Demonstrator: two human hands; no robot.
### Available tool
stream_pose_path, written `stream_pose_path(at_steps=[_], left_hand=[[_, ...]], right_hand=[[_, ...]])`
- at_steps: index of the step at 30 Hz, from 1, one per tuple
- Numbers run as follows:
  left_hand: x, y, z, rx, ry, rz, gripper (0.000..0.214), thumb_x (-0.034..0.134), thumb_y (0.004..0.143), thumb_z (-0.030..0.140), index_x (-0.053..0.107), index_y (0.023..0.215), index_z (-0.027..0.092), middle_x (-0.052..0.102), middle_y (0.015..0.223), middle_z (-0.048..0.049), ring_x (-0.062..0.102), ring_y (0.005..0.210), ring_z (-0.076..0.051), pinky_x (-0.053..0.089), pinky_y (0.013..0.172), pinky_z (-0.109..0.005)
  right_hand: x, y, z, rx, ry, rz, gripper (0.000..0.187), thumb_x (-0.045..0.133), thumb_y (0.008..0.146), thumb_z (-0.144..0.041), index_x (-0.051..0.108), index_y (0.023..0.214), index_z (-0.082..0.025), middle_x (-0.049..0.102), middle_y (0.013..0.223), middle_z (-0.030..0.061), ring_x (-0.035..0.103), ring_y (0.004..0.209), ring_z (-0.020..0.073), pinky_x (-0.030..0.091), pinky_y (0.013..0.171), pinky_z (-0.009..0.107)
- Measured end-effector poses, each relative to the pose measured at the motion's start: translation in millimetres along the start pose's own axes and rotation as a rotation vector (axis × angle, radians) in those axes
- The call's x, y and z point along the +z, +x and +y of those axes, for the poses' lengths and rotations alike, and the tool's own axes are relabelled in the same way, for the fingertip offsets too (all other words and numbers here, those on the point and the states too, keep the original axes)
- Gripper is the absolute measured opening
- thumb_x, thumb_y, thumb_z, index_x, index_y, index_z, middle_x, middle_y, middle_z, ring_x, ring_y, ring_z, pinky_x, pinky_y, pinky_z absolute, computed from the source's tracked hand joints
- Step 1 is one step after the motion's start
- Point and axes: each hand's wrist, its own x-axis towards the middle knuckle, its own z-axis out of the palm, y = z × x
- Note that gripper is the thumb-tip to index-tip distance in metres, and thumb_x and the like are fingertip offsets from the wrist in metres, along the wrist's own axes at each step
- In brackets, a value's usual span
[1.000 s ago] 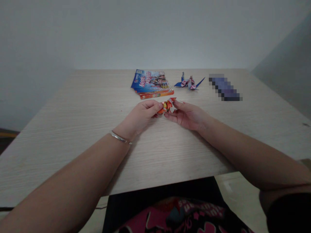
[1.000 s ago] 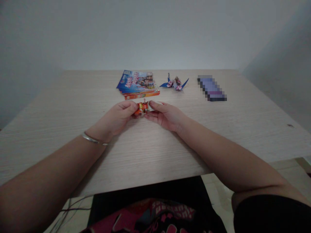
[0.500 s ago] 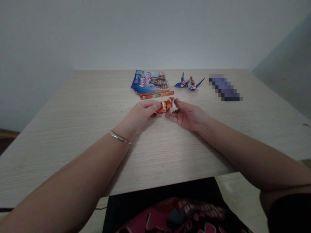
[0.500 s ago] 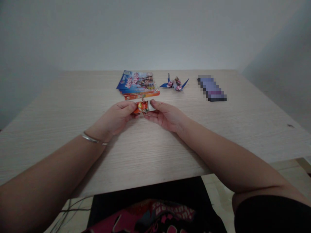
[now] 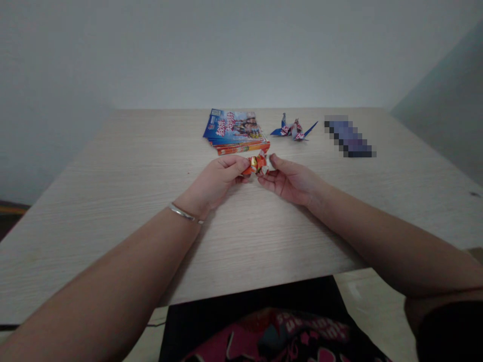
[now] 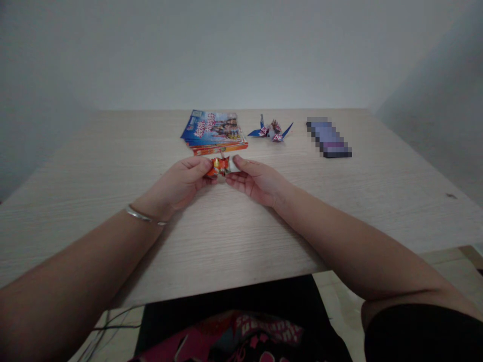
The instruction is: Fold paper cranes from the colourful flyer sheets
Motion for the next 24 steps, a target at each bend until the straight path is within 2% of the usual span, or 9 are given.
stream_pose_path(at_steps=[5,12,20,24], left_hand=[[0.9,-1.1,0.4,-0.003,0.005,0.017,0.046,0.096,0.063,0.053,0.071,0.072,0.015,0.067,0.074,-0.0008,0.055,0.066,-0.009,0.049,0.065,-0.023],[1.0,-1.2,-0.8,-0.044,0.001,0.035,0.038,0.091,0.073,0.048,0.073,0.079,0.016,0.072,0.083,-0.0043,0.063,0.077,-0.013,0.056,0.075,-0.026],[-0.5,1.5,-1.9,-0.068,0.003,0.029,0.028,0.087,0.078,0.040,0.074,0.083,0.016,0.073,0.086,-0.0034,0.062,0.076,-0.012,0.054,0.077,-0.025],[1.0,1.7,-1.7,-0.042,-0.030,0.018,0.031,0.091,0.071,0.040,0.075,0.081,0.015,0.074,0.086,-0.0035,0.063,0.080,-0.012,0.053,0.080,-0.024]], right_hand=[[3.1,-0.2,-0.1,0.001,0.027,0.020,0.014,0.066,0.100,-0.023,0.073,0.089,-0.018,0.077,0.081,0.0019,0.070,0.071,0.0096,0.061,0.073,0.019],[5.6,-1.1,0.1,-0.011,0.026,0.014,0.016,0.066,0.100,-0.025,0.072,0.087,-0.018,0.077,0.081,0.0013,0.069,0.070,0.0087,0.061,0.074,0.019],[4.4,0.5,1.7,-0.014,0.028,0.027,0.015,0.065,0.101,-0.025,0.072,0.089,-0.019,0.076,0.084,0.0012,0.069,0.073,0.0088,0.060,0.078,0.019],[5.8,0.4,1.8,-0.017,0.047,0.050,0.015,0.067,0.100,-0.026,0.071,0.087,-0.019,0.075,0.081,0.0008,0.068,0.072,0.0088,0.060,0.075,0.019]])
